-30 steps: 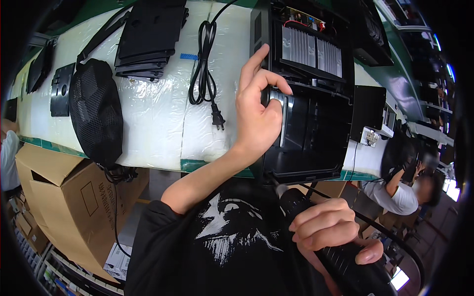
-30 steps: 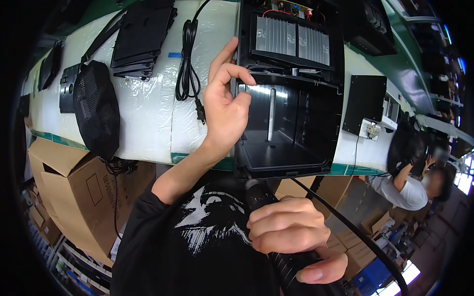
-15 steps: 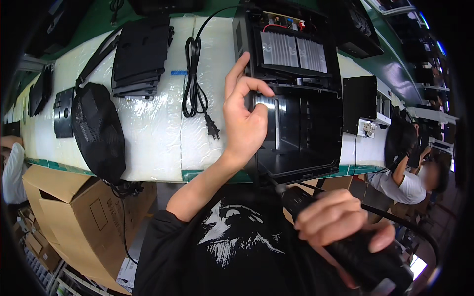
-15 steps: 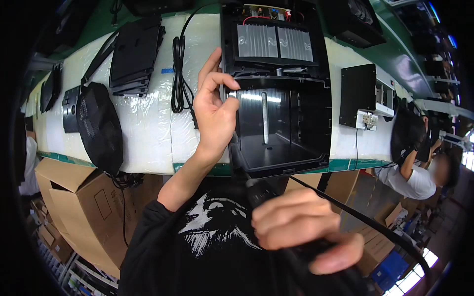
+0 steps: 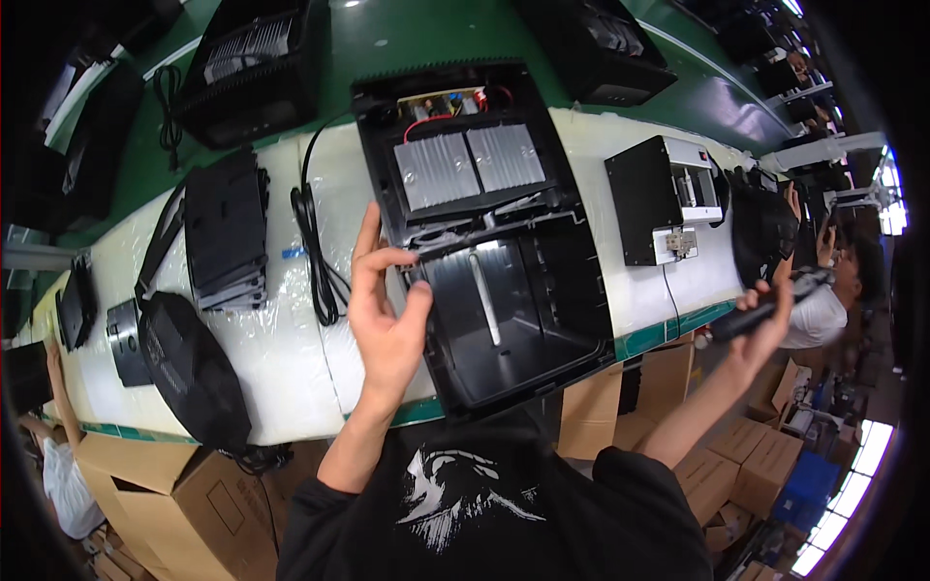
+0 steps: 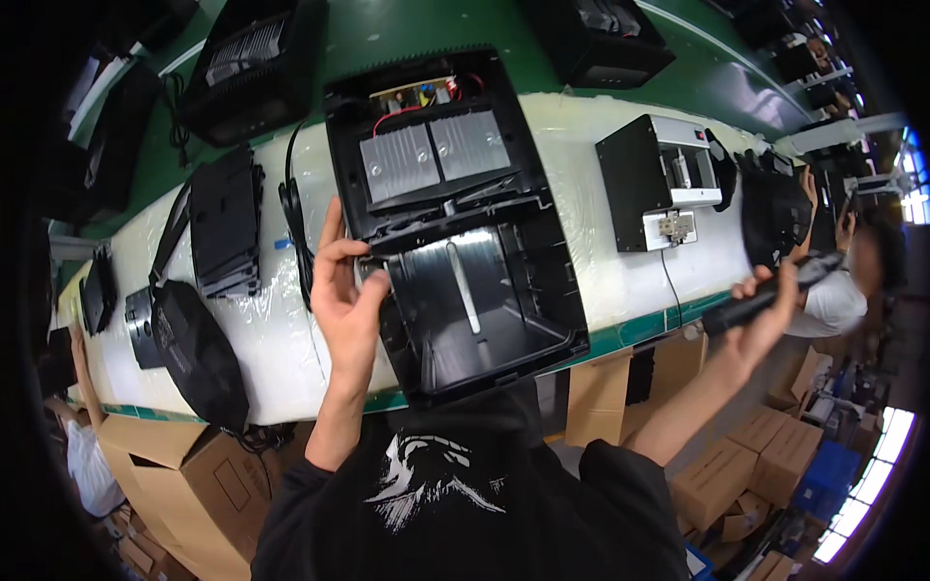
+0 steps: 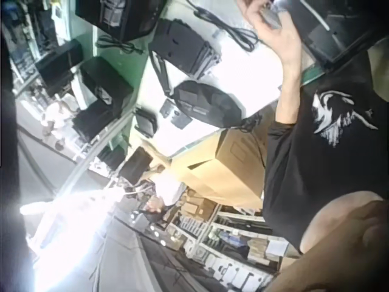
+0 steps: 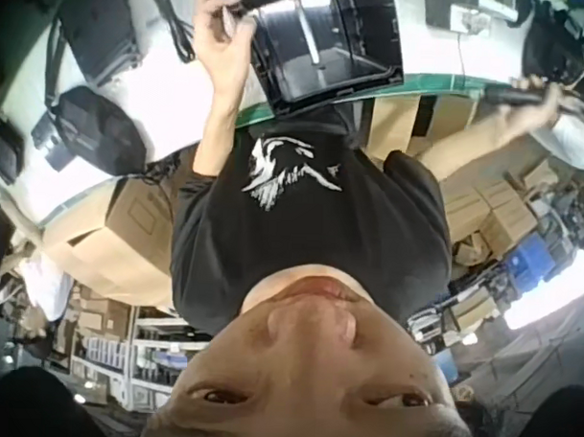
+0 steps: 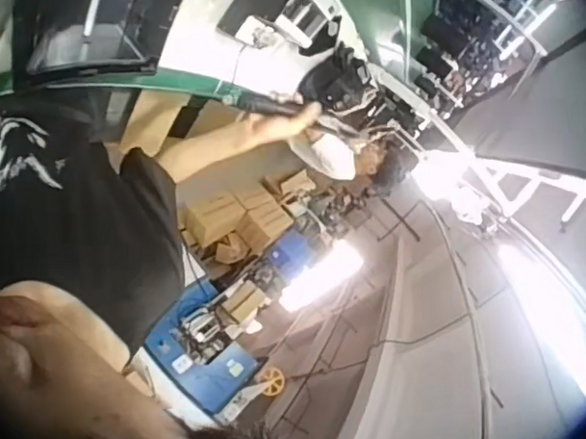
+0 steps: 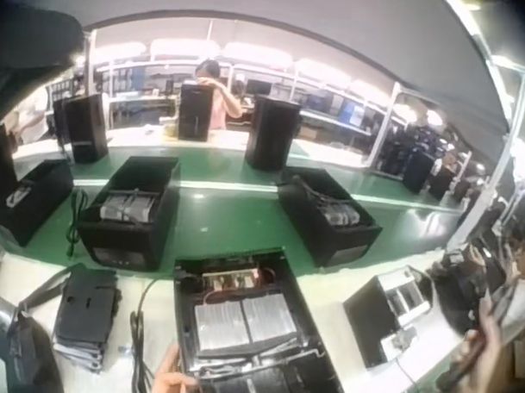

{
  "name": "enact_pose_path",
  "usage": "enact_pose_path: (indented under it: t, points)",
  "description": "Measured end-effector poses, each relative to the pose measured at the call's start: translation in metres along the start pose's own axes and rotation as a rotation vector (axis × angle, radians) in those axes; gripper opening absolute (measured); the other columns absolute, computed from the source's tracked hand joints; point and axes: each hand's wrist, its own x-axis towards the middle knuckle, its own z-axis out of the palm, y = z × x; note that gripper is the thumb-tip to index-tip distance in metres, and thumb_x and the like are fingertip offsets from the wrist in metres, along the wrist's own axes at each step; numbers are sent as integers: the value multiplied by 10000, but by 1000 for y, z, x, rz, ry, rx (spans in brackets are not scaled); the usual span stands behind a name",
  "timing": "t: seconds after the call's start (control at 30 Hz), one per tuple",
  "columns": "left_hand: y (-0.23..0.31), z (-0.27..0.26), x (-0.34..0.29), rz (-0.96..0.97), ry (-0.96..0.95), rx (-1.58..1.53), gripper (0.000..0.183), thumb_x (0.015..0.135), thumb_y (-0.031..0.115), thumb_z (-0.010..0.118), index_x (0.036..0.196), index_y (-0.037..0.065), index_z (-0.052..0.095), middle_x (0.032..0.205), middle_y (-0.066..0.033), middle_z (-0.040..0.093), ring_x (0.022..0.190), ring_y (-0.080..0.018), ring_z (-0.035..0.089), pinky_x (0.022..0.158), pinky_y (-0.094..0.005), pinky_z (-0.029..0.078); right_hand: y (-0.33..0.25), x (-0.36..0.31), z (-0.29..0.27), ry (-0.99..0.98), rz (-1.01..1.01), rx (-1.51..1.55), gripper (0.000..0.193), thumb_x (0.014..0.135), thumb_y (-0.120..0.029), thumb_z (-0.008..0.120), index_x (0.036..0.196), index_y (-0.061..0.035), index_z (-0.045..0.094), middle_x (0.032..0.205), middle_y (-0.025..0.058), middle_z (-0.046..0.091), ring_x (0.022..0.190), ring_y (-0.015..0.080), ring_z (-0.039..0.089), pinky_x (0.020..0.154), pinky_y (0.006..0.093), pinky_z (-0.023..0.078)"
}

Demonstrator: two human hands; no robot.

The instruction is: Manually assembling electronic components into a housing and securing them with an electric screwdriver.

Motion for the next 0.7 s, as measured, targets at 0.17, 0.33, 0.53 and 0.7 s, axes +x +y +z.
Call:
enact_pose_path:
  t: [0.17,0.33,0.53,0.7]
  points:
    - [-4,-45,17,44,54,554,480,786,16,558,1239,3,399,1376,-235,341,1293,-325,331,1081,-391,226,130,84,-81,216,96,-79,381,757,-24,628,1067,10,408,851,107,545,666,232,588,472,335,485]
    - [-38,-62,29,54,-44,1109,637,716,-79,508,1323,16,339,1430,-287,162,1336,-408,186,1086,-412,204,194,99,-98,195,7,-800,454,828,-287,603,1073,91,549,1012,195,602,955,332,576,863,367,415]
    - [-37,-67,23,-245,-46,417,739,631,-203,406,1327,29,322,1386,-183,309,1313,-242,302,1081,-315,224,171,16,-64,85,-416,-1207,549,926,-386,444,1173,101,503,1151,281,539,1096,386,497,954,391,353]
    - [-36,-38,-3,-412,-73,271,593,786,18,456,1360,4,307,1359,-179,366,1249,-249,382,1041,-331,292,174,-120,-22,-327,-246,-335,656,971,-416,148,1174,84,521,1223,196,533,1172,287,470,1026,417,310]
